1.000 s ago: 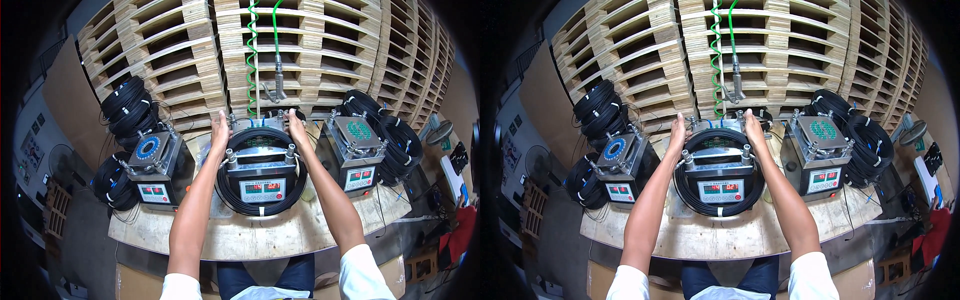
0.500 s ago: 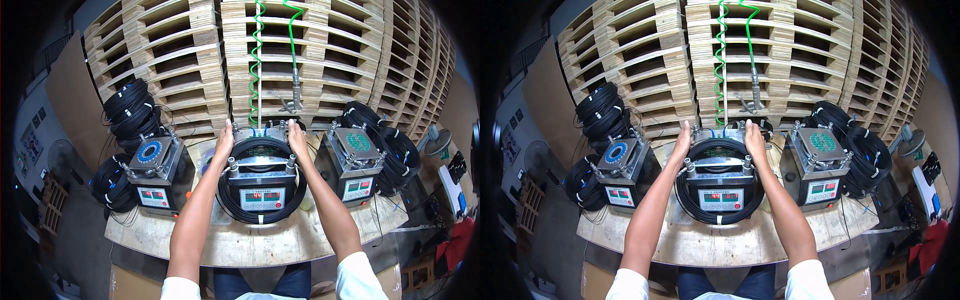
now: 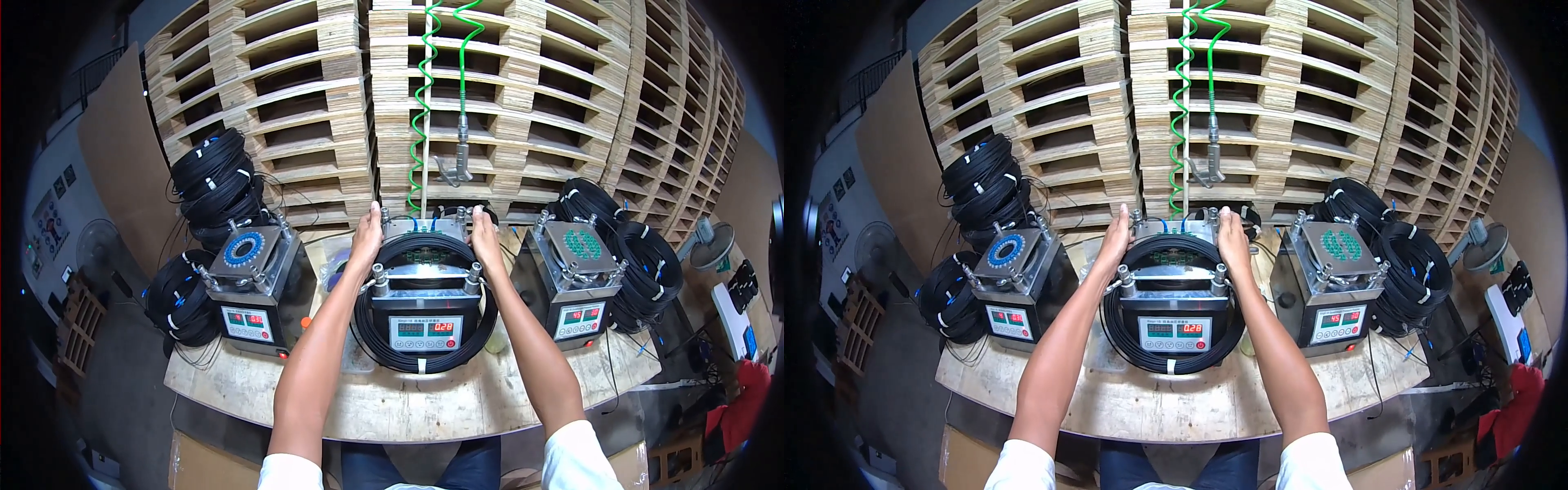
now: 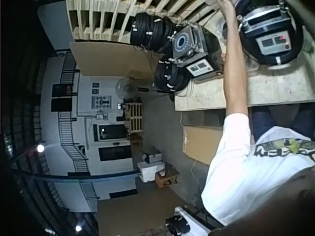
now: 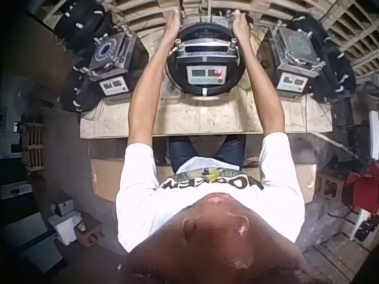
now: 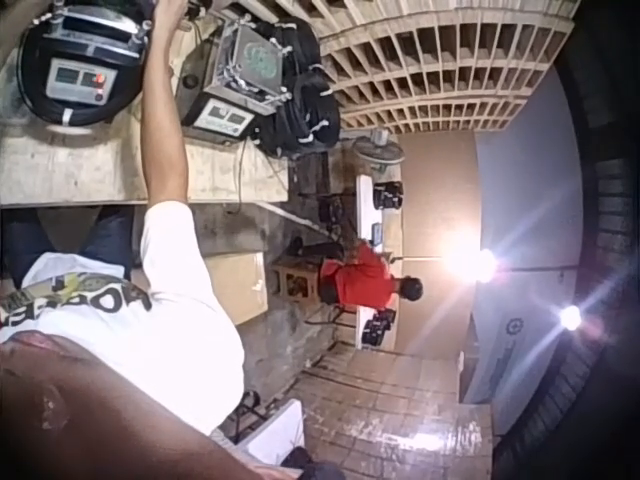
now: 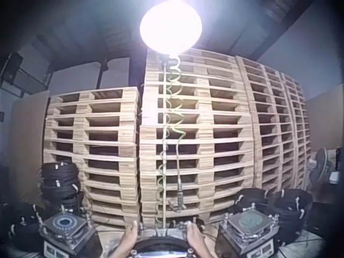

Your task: Operating an industrial machine to wind, test, and package cable coils.

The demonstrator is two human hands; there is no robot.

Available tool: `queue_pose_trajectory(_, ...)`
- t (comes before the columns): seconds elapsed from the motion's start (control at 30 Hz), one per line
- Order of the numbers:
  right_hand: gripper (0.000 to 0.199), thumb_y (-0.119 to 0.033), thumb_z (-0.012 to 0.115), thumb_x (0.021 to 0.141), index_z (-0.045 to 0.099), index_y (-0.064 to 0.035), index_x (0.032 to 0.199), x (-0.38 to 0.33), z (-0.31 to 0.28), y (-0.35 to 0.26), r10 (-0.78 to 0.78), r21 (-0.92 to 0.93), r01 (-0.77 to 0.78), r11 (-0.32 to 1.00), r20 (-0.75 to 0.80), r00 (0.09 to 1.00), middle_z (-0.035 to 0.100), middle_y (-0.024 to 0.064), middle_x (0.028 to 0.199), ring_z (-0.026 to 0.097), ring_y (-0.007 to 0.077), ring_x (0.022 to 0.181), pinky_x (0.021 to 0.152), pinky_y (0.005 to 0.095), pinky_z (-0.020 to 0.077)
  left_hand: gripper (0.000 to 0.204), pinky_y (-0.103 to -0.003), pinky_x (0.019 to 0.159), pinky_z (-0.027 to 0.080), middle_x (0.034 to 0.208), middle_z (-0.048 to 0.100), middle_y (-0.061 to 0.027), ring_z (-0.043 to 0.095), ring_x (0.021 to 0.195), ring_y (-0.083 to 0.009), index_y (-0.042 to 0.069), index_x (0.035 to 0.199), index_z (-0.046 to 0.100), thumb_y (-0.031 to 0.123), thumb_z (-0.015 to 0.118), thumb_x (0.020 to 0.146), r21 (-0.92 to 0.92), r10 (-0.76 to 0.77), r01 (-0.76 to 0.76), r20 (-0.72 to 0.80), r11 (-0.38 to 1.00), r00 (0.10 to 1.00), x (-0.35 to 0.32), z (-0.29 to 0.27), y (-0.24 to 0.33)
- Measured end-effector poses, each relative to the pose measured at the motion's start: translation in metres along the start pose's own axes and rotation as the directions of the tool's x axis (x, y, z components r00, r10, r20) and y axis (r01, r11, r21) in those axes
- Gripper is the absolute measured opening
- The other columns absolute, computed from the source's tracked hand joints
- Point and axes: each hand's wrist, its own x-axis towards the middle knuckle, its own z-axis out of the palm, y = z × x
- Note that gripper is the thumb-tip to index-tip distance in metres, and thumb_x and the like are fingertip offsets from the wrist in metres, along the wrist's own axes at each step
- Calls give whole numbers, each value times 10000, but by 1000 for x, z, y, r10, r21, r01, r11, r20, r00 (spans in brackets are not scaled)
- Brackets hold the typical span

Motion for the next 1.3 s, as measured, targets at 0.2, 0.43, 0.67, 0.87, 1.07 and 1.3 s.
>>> queue_pose_trajectory(0.2, 644, -562, 282, 1044, 576, 9, 1094, 0, 4, -7, -18, -144, 20, 989, 15, 1000, 648, 305, 1004, 606, 502, 1006, 868, 538, 446, 814, -445, 931, 432, 988, 658, -230, 605, 979, -361, -87, 1075, 614, 656, 286, 1011, 46, 68, -65, -62, 997, 996, 14, 1, -22)
queue_pose_trajectory(0.43, 658, -561, 279, 1043, 584, 13, 1145, 6, 5, 9, -9, -59, 12, 998, 42, 999, 620, 331, 1120, 549, 525, 1119, 940, 527, 431, 760, -423, 904, 445, 984, 664, -215, 615, 993, -317, -70, 1038, 617, 632, 327, 1015, 47, -61, 60, 33, 997, 998, 3, -4, -3)
queue_pose_trajectory(0.67, 595, -517, 334, 1044, 609, 1, 1146, 6, 2, 9, -21, -105, 23, 994, 21, 1000, 654, 240, 993, 593, 367, 896, 810, 452, 463, 788, -414, 928, 448, 1027, 665, -231, 619, 1027, -331, -71, 1113, 625, 661, 358, 993, 44, -16, 16, 1, 999, 1000, 10, 0, -12)
queue_pose_trajectory(0.87, 607, -535, 318, 1034, 626, -30, 1171, -2, -2, -9, 69, -206, -61, 977, 32, 997, 656, 298, 1114, 583, 498, 1112, 945, 516, 457, 820, -456, 1006, 408, 1147, 645, -298, 579, 1163, -422, -80, 1155, 610, 675, 337, 987, 130, -10, 4, 43, 991, 999, 16, -2, -18)
queue_pose_trajectory(1.07, 627, -528, 318, 1032, 625, -5, 1190, 6, 1, 9, -33, -111, 39, 993, 55, 998, 649, 301, 1137, 578, 485, 1137, 969, 496, 448, 844, -444, 1017, 407, 1178, 638, -284, 576, 1166, -413, -73, 1232, 583, 689, 320, 983, 68, -36, 33, 41, 997, 998, 20, 2, -23)
queue_pose_trajectory(1.3, 591, -513, 339, 1032, 614, -18, 1200, 10, 6, 10, 39, -33, -37, 999, 69, 997, 637, 294, 1170, 574, 469, 1161, 974, 476, 444, 848, -339, 793, 476, 1133, 589, -103, 548, 882, -183, -18, 1414, 453, 703, 346, 980, 42, 3, -3, 13, 999, 1000, 25, -1, -31)
